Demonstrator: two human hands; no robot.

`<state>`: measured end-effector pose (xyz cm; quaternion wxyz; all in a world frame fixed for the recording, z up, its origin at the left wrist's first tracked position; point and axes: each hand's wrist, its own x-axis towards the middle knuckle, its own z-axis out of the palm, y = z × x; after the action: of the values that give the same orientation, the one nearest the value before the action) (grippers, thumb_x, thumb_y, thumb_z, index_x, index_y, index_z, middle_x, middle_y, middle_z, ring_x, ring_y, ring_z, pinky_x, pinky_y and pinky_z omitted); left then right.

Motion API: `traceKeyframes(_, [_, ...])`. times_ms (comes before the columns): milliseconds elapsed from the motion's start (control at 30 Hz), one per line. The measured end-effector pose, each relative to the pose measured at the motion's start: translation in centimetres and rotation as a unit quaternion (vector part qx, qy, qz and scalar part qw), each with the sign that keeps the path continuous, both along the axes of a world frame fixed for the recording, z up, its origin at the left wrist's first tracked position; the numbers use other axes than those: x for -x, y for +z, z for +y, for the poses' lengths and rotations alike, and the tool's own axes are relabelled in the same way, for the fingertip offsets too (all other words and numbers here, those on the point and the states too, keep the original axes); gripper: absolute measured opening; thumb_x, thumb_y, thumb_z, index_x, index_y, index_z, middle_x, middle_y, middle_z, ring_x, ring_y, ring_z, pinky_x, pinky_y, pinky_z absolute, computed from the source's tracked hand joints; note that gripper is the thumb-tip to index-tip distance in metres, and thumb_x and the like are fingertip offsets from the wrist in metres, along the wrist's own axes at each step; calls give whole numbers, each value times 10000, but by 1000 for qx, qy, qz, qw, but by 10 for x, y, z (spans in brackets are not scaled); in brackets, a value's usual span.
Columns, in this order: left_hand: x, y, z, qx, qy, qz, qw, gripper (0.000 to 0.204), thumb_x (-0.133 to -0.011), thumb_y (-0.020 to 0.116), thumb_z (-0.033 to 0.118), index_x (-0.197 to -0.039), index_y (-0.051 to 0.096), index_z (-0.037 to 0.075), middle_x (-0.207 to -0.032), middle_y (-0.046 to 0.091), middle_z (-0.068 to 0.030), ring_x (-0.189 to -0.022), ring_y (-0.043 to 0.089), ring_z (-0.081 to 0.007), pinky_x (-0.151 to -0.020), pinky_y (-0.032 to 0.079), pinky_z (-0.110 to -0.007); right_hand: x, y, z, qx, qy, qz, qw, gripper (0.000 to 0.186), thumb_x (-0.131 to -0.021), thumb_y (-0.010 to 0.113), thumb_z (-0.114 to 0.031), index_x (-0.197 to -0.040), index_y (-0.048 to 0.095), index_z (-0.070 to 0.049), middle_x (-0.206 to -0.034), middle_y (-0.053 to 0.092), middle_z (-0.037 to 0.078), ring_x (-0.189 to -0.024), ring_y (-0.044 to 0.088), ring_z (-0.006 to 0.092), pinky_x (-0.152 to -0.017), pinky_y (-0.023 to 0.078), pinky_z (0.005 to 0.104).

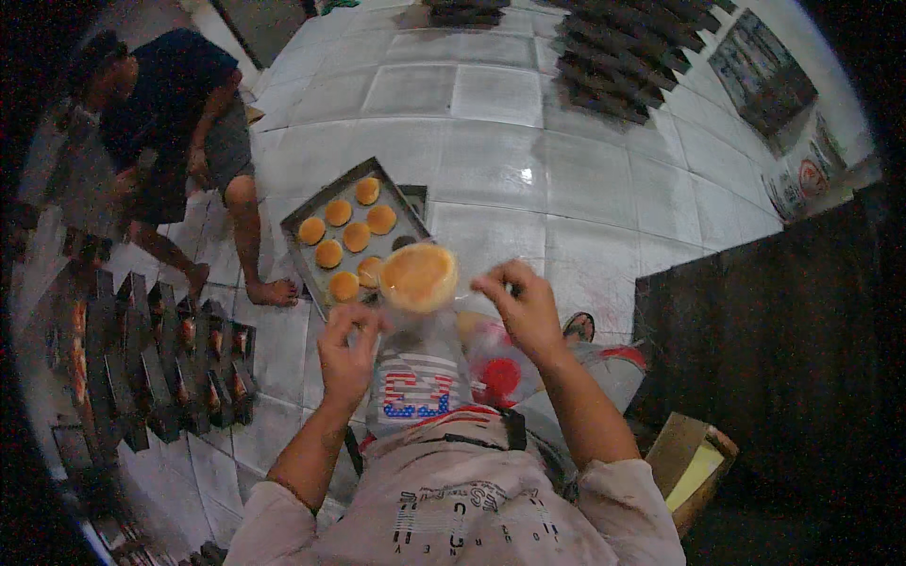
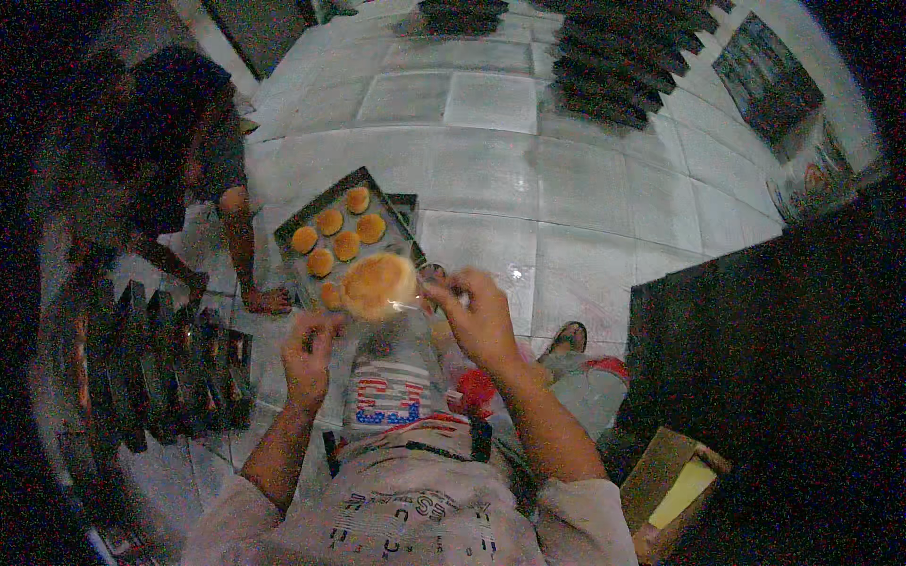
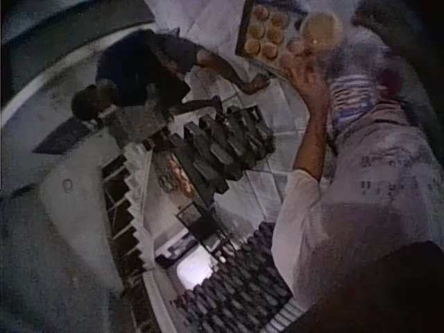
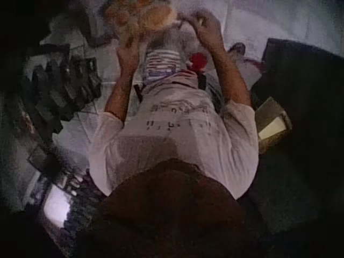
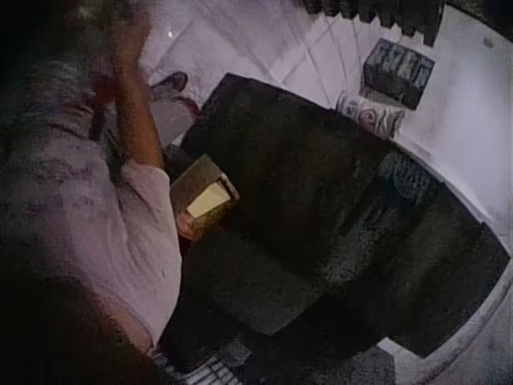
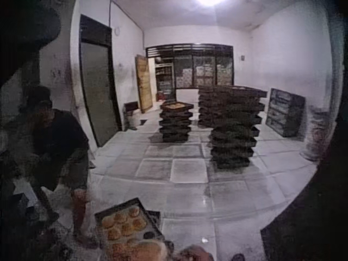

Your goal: The person packages individual baked rolls by placing each one into a plastic bag, folding the bag closed, and securing it with tape.

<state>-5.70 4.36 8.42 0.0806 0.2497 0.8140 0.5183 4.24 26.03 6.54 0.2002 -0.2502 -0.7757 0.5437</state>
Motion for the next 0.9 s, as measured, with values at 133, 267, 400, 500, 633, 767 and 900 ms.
traceKeyframes(133, [-38,-45,-42,89,26,-151,984,126,-805,635,95,-742,577,3,-698,581,-33,-633,529,-88,-595,422,-249,-40,-78,-23,141,184,-234,944,323,-790,650,-344,-831,648,-24,-758,618,41,-658,536,145,-621,424,290])
traceKeyframes(267, [-57,-69,-28,69,54,-218,972,99,-806,631,98,-764,580,24,-700,581,-18,-591,518,-71,-570,417,-230,-61,-82,-49,417,17,-260,870,366,-796,644,-351,-899,624,0,-790,624,50,-729,577,160,-641,460,296])
traceKeyframes(400, [-46,-60,-21,-74,71,-377,920,121,-845,582,144,-814,599,29,-738,605,-23,-642,546,-84,-608,443,-245,-42,-16,-44,256,76,-180,947,479,-808,644,-313,-1112,508,32,-1018,579,128,-877,572,207,-748,472,327])
traceKeyframes(500, [-16,-50,3,-218,201,-422,857,230,-887,518,229,-873,599,14,-777,620,-47,-745,586,-143,-674,466,-300,3,22,-32,-28,133,55,989,584,-792,661,-251,-1246,414,21,-1112,561,172,-950,570,277,-812,461,351])
traceKeyframes(633, [-22,-87,40,84,-86,-281,952,285,-882,497,268,-947,595,8,-968,621,-109,-909,593,-267,-781,458,-371,78,6,-6,-318,165,97,929,639,-739,684,-173,-1284,390,-14,-1179,503,208,-1067,499,335,-911,402,395])
traceKeyframes(767, [-64,-169,105,289,-274,5,918,226,-817,519,211,-915,599,23,-1005,572,-124,-963,546,-297,-796,453,-389,100,-25,-4,-358,156,-34,920,630,-754,675,-166,-1292,380,-23,-1218,469,209,-1131,437,344,-964,355,420])
traceKeyframes(900, [-92,-294,97,234,-232,266,906,174,-742,546,158,-859,607,44,-997,523,-130,-1019,492,-289,-789,454,-401,51,6,33,-203,158,-1,966,520,-799,649,-187,-1244,443,-13,-1198,512,190,-1113,490,308,-952,379,383])
